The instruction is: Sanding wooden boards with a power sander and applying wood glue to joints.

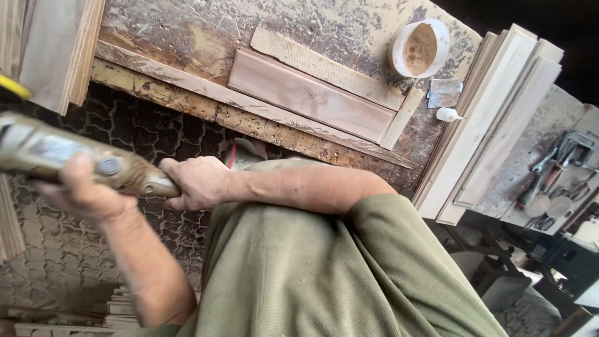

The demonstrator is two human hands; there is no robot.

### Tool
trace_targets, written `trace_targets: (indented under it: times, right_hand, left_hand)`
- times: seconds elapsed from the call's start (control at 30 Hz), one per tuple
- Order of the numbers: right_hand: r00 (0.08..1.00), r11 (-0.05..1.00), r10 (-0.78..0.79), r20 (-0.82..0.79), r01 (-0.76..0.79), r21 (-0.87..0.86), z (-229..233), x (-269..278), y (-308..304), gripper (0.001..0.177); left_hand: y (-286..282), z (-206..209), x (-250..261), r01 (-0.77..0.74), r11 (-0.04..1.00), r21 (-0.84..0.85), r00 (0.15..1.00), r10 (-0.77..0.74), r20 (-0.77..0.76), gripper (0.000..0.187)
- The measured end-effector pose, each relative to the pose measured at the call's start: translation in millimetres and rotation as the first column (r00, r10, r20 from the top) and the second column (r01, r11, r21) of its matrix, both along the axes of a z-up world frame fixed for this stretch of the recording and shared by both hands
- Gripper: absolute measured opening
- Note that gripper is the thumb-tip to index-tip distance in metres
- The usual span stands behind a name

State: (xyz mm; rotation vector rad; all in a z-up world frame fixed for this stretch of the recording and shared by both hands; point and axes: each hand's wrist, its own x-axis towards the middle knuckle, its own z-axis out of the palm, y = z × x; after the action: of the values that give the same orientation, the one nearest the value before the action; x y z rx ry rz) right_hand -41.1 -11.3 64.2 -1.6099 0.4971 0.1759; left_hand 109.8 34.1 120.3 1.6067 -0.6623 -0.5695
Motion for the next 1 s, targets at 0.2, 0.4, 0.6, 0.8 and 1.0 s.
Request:
trace_targets:
  times: [0.2,0.4,0.6,0.8,1.0]
  right_hand:
    - [0.948,0.819,0.005,0.318,-0.187,0.543,22,15,-17,0.047]
    - [0.988,0.814,0.004,0.155,-0.093,0.573,14,-1,-50,0.097]
    - [0.848,0.895,-0.44,-0.295,0.439,-0.074,-32,-108,-49,0.069]
    - [0.199,0.391,-0.828,-0.524,0.875,-0.286,-86,-256,25,0.05]
    - [-0.255,0.005,-0.842,-0.476,0.878,-0.478,-102,-373,51,0.052]
  left_hand:
    - [16,4,57,0.299,0.942,-0.152,0.953,-0.303,-0.001,0.071]
    - [-32,-20,79,0.504,0.721,-0.475,0.355,-0.674,-0.647,0.07]
    - [-106,-77,59,0.536,0.843,0.046,0.632,-0.365,-0.684,0.061]
    - [-133,-208,73,0.3,0.77,0.562,0.954,-0.255,-0.16,0.061]
    - [-144,-211,0,0.03,0.546,0.837,0.908,-0.365,0.206,0.069]
